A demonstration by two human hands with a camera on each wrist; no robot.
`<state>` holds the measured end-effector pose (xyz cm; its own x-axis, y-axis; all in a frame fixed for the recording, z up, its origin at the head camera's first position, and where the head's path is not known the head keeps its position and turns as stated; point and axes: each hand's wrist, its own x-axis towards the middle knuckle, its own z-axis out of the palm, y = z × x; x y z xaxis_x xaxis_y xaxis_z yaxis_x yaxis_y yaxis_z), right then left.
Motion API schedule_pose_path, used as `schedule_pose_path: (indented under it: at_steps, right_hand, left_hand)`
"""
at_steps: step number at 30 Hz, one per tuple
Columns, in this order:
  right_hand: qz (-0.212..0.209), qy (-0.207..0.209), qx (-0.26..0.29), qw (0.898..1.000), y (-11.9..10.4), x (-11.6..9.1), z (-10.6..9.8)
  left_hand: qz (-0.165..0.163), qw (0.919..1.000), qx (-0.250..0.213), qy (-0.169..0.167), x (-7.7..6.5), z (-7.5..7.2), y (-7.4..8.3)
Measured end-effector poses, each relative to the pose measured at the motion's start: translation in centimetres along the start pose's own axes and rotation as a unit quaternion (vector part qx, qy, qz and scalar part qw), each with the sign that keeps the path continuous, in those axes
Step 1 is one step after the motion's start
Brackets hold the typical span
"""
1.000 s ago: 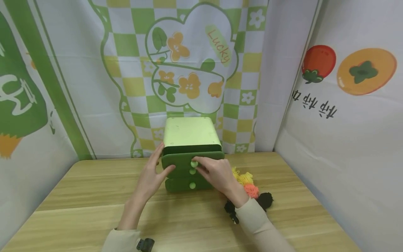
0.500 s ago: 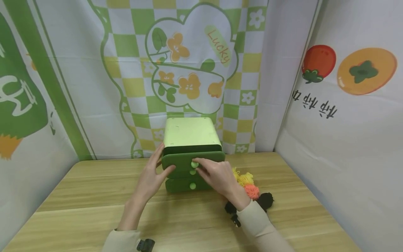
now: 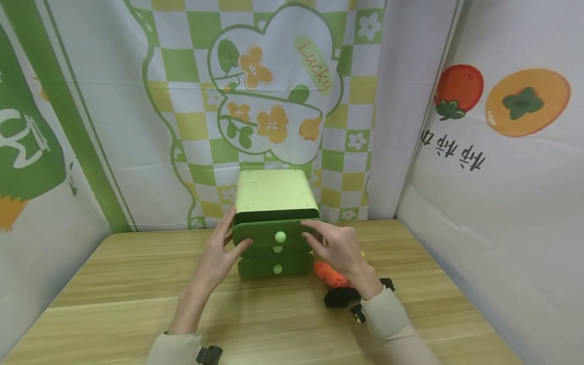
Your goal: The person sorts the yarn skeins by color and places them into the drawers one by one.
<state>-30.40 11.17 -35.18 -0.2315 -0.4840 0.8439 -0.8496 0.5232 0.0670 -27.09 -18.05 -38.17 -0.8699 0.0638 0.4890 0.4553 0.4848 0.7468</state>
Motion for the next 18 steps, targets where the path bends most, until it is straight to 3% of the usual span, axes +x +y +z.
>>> schedule_pose_path:
  at_steps: [18]
  right_hand:
    - [0.025, 0.007, -0.049, 0.998, 3.6, -1.4, -2.3]
  left_hand:
    - [0.007, 0.9999, 0.006, -0.005, 0.0, -0.1, -0.2]
